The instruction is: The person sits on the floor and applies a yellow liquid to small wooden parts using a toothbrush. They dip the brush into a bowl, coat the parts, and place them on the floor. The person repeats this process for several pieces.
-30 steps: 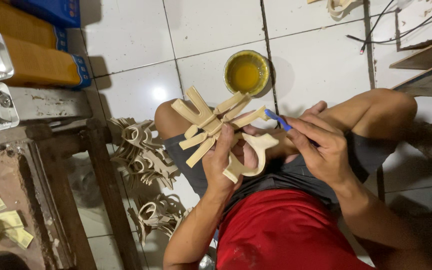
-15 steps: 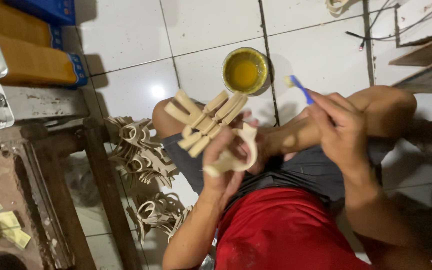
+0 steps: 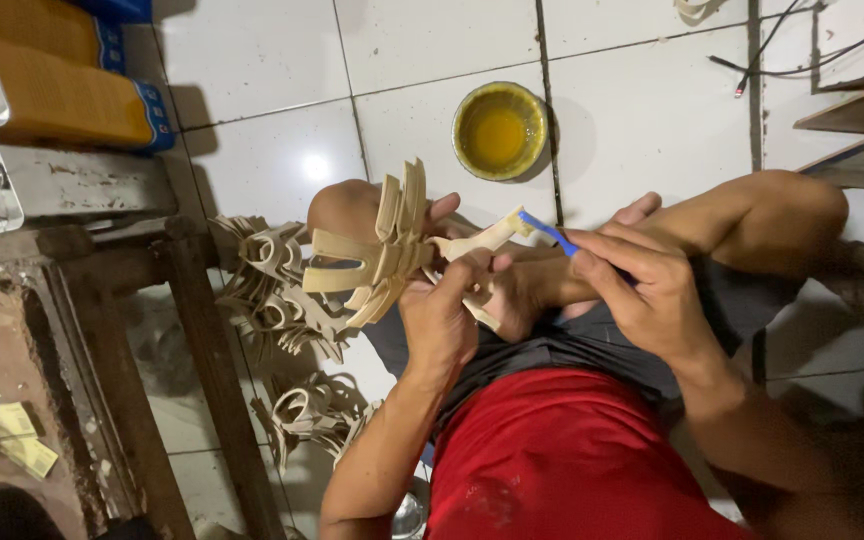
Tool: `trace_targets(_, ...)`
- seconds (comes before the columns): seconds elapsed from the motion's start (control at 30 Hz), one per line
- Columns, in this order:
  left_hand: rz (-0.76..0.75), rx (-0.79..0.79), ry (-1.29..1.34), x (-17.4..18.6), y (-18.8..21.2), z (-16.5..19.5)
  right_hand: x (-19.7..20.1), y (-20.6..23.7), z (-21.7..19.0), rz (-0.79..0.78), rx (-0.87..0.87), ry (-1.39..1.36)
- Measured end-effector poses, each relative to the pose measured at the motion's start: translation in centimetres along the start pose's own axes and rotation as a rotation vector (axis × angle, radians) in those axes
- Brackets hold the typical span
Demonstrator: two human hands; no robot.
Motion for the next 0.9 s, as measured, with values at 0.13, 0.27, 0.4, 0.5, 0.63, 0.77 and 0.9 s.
trace_targets(0.13,0.011,0.034,0.087,0.2,-0.2,-0.6,-0.7,0.4,-0.6,0.071,0.037,0.080)
trace_targets(0.27,-0.005,0.018,0.065,0.7,-0.5,-0.7,-0.7,-0.1,-0.5,0.081,0.069,0.125)
trace_targets(0.4,-0.021,0.073,0.170,1.0,-0.4,-1.4,0.2,-0.3,-0.2,0.088,0.089,-0.062)
trace_targets(0.5,-0.042,0.101,0.186,1.0,-0.5,-1.7,-0.4,0.3,1.2,0.042,0.120,0.032)
trace_targets(0.63,-0.051,0.081,0.163,1.0,-1.1,-1.0,-1.9,-0.6,7.9,-0.027,-0.100,0.226)
trace_targets(0.77,0.079,0.066,0.145,2.6,-2.0,0.1,-6.1,-4.2,13.1,-0.099,0.023,0.378)
trace_targets(0.9,0.096,0.059,0.185,3.5,-2.4,0.3,-11.6,-7.1,17.7,-0.197,0.161,0.704)
Point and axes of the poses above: each hand's wrist, its own y-axis away from the middle knuckle, its own x-axis out of the back of the hand, z = x × y, the point moved 9 cm from there along -y, towards the middle knuckle, and after that the axes turned 13 degrees about z, right-handed, at the moved point
